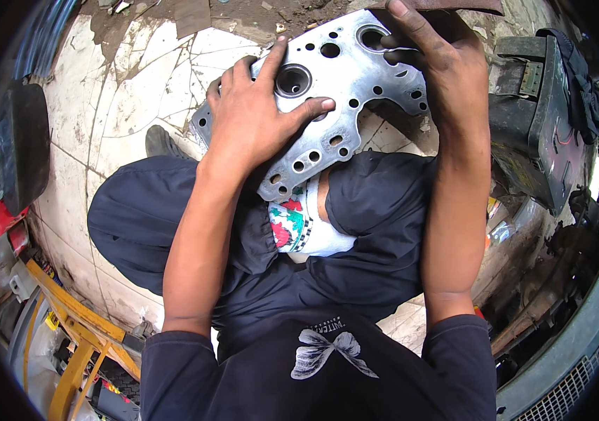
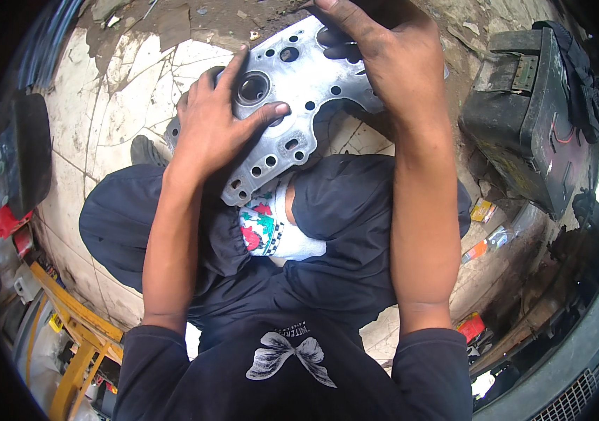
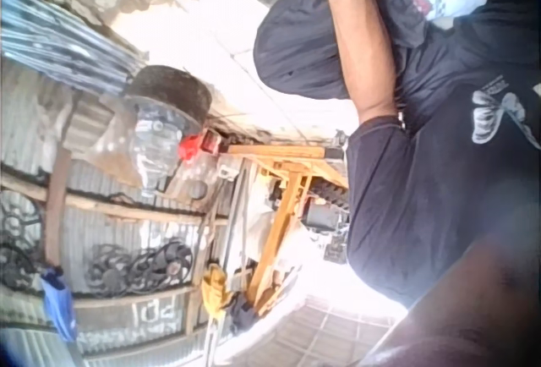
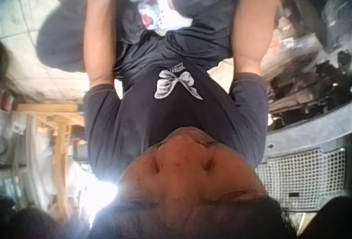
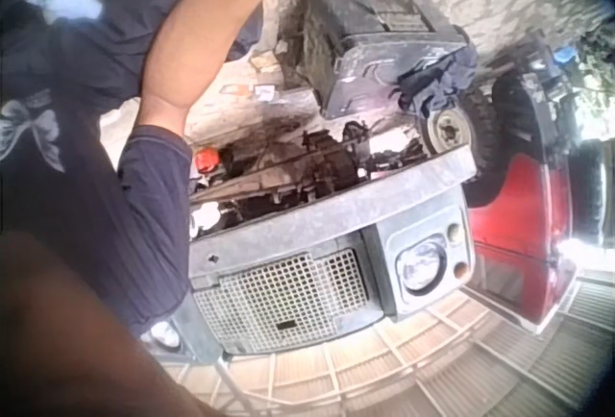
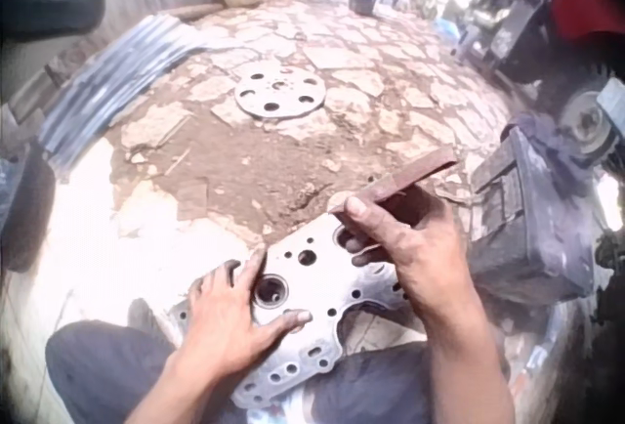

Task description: The person sits on the floor and scrubs a metal engine part with a dark abrasive pad, focusing on the circular openings and surrounding surfaces. The person repeatedly rubs the pad inside the holes and over the flat areas of the part.

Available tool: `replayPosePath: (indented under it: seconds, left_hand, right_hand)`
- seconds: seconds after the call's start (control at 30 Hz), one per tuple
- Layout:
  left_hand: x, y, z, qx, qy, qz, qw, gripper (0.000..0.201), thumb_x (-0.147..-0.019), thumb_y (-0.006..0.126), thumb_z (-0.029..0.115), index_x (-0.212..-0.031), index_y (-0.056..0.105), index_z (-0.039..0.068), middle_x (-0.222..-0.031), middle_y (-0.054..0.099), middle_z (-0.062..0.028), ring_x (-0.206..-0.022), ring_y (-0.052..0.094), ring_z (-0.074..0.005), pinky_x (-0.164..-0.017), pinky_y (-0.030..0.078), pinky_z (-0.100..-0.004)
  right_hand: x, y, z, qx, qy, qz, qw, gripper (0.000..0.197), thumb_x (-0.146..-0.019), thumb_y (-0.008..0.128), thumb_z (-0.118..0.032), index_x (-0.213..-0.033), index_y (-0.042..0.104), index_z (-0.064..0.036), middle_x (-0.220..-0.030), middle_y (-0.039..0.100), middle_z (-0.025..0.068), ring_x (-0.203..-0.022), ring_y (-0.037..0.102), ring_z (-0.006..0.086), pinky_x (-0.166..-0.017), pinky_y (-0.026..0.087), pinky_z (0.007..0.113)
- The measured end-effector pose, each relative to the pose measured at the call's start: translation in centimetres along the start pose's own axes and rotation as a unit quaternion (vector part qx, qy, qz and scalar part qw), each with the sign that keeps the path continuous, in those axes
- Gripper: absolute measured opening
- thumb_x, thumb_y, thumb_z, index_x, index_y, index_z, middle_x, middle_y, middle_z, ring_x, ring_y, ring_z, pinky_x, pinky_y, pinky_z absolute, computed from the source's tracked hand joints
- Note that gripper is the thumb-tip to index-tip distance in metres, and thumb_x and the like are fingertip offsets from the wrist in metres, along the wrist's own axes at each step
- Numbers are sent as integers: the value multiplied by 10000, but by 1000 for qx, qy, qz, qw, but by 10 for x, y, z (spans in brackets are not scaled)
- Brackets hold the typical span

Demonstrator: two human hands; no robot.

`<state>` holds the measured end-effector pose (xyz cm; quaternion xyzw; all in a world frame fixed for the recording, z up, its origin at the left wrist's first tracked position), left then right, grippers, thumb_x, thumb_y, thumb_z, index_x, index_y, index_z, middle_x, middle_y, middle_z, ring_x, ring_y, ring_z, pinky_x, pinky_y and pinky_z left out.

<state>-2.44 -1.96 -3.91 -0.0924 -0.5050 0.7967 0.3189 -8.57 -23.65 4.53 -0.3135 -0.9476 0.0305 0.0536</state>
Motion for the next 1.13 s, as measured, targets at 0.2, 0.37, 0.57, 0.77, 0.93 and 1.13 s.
replayPosePath:
  seconds: [0.2,0.37,0.57,0.77,0.93,1.13]
  left_hand:
    - [-4,-8,-15,69,28,-46,996,1188,-723,799,802,-1603,472,74,-1436,532,-330,-1394,495,-499,-1189,295,-653]
    - [1,-5,-8,9,83,22,996,1075,-750,882,572,-1611,462,84,-1498,527,-306,-1425,502,-466,-1195,395,-534]
    - [-1,-6,-9,69,123,24,990,979,-756,884,448,-1586,503,96,-1499,527,-280,-1389,519,-471,-1175,417,-524]
    - [-4,2,-3,72,120,41,989,1035,-723,895,566,-1564,526,87,-1481,516,-318,-1397,504,-475,-1210,327,-571]
    - [0,-9,-10,18,56,-17,998,1176,-695,907,627,-1626,434,85,-1523,492,-329,-1439,473,-488,-1236,314,-578]
    - [4,-37,-57,162,-4,-143,976,1043,-828,864,455,-1666,357,97,-1595,470,-297,-1495,437,-478,-1231,378,-513]
  right_hand:
    - [-7,-2,-2,-2,35,53,998,301,-952,814,-246,-1066,714,14,-965,767,98,-776,720,162,-639,573,283]
    - [-8,-4,-4,-30,44,67,996,305,-930,833,-239,-1057,715,11,-954,766,95,-759,713,159,-631,571,281]
    - [-5,-3,-7,-11,55,47,997,317,-915,840,-199,-1096,721,34,-946,764,99,-787,734,170,-650,573,286]
    - [-8,-7,4,-44,7,1,999,339,-888,860,-161,-1111,728,58,-960,768,101,-828,741,176,-743,578,283]
    - [1,-2,-11,-28,3,7,1000,330,-876,862,-159,-1103,737,46,-950,763,89,-839,727,162,-749,563,273]
    - [-6,-21,-8,37,55,-24,997,393,-868,859,-214,-1144,739,40,-988,762,103,-852,721,156,-749,545,250]
Point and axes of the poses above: each hand's wrist, its own x-axis away from the middle knuckle, its own y-axis out of the palm, z = x × y, the point moved 1 cm from there along -x, towards the middle knuckle
